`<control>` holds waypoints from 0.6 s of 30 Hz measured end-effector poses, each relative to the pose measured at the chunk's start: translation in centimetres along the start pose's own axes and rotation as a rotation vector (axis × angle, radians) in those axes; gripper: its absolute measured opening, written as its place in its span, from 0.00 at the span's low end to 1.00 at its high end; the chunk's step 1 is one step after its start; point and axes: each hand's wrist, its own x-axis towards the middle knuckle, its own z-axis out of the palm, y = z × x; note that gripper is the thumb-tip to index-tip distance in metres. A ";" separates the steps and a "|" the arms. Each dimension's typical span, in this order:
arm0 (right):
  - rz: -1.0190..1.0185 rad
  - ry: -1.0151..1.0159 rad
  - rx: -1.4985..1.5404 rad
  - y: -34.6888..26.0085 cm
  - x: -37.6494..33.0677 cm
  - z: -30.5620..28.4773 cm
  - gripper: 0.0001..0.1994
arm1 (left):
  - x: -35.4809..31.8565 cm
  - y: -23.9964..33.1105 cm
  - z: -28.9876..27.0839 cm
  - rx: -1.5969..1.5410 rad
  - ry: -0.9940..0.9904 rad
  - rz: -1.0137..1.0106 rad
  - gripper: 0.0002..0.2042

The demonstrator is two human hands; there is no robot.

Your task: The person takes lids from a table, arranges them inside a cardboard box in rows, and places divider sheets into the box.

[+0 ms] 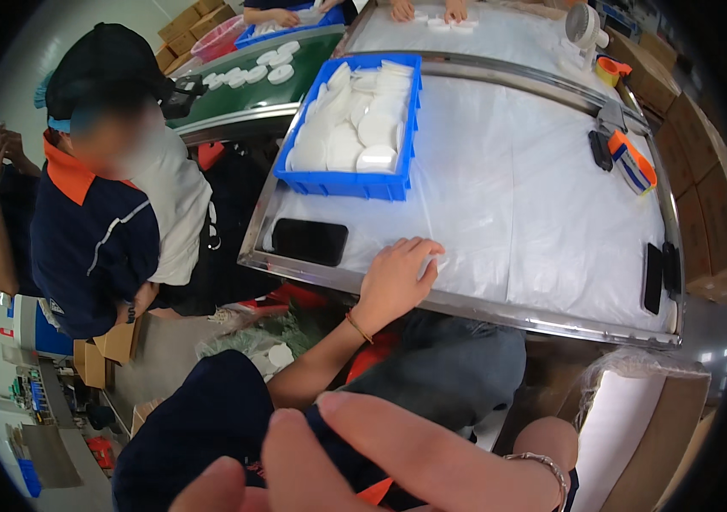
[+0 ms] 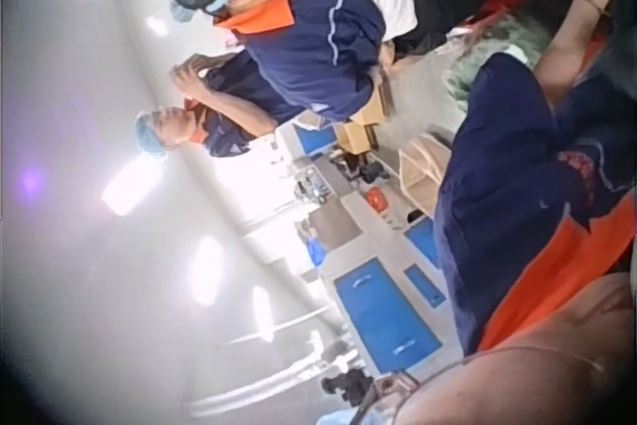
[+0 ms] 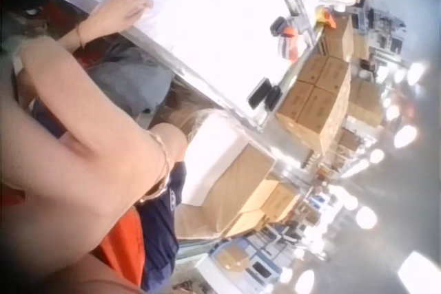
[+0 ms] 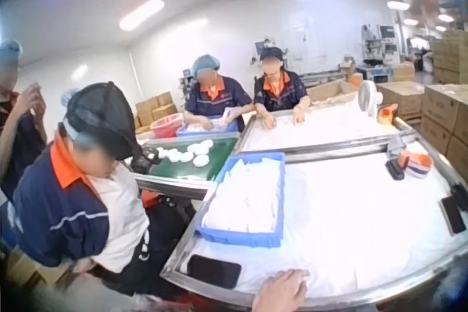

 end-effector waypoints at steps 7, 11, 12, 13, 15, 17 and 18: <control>0.040 -0.297 0.314 2.7 0.0 -1.9 0.06 | -0.4 0.2 -0.2 -0.021 0.007 0.012 0.08; -0.300 -0.054 1.280 5.1 1.1 0.1 0.05 | -0.4 0.2 0.0 -0.032 0.012 0.023 0.08; -0.306 -0.043 1.279 5.3 0.6 0.4 0.05 | -0.7 -0.2 -0.2 -0.022 0.022 0.013 0.08; -0.322 -0.068 1.452 4.9 0.4 0.7 0.04 | -0.6 -0.1 -0.2 -0.029 0.021 0.030 0.08; -0.201 -0.229 1.675 4.5 1.3 -1.0 0.05 | -0.5 0.0 -0.2 -0.030 0.029 0.017 0.08; -0.364 -0.223 1.641 5.1 1.3 -1.0 0.06 | -0.2 0.3 0.1 -0.032 0.027 0.029 0.08; -0.523 -0.226 1.613 5.3 1.4 -1.0 0.06 | -0.1 0.3 0.2 -0.028 0.028 0.027 0.08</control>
